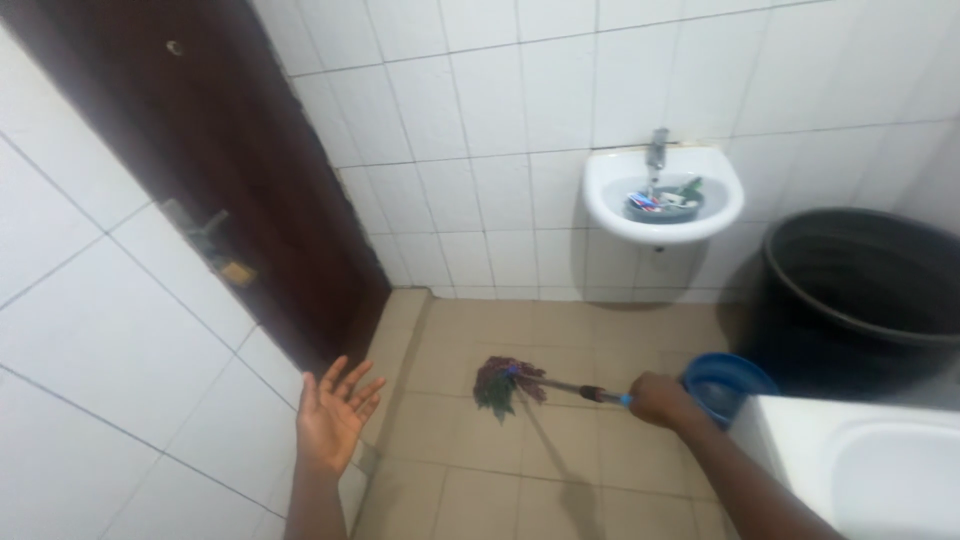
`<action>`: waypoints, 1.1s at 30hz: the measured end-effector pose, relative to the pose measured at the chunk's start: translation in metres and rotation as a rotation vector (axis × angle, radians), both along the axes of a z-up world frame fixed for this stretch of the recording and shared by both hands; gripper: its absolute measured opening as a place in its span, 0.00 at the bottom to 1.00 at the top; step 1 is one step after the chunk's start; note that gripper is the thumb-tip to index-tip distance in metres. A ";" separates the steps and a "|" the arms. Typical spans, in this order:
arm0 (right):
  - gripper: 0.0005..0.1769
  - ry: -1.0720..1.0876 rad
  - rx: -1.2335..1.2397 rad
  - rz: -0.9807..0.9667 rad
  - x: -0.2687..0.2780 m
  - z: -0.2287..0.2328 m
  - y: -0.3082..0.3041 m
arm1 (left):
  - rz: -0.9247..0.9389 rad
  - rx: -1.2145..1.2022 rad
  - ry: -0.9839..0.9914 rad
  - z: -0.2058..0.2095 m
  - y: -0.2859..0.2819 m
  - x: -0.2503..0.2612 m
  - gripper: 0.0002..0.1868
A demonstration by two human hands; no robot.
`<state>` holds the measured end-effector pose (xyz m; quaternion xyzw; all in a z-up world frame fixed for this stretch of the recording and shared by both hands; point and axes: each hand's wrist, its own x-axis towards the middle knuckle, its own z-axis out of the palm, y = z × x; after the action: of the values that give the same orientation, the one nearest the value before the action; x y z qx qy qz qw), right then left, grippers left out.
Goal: The recorder is mopping the floor in a bathroom.
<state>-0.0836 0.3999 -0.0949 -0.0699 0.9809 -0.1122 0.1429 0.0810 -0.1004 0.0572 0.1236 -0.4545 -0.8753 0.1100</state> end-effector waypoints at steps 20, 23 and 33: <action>0.15 0.039 0.176 0.249 -0.192 -0.009 -0.104 | 0.286 0.036 -0.130 -0.023 -0.064 -0.010 0.39; 0.15 0.076 0.153 0.266 -0.223 -0.012 -0.120 | 0.315 0.037 -0.126 -0.026 -0.071 -0.029 0.39; 0.15 -0.018 0.059 0.125 -0.251 0.003 -0.168 | 0.387 0.027 -0.170 0.005 -0.067 -0.075 0.41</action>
<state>-0.3348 0.2318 -0.0923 -0.1256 0.9762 -0.0747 0.1603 0.0059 -0.1677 0.0626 0.2834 -0.4182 -0.8302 0.2358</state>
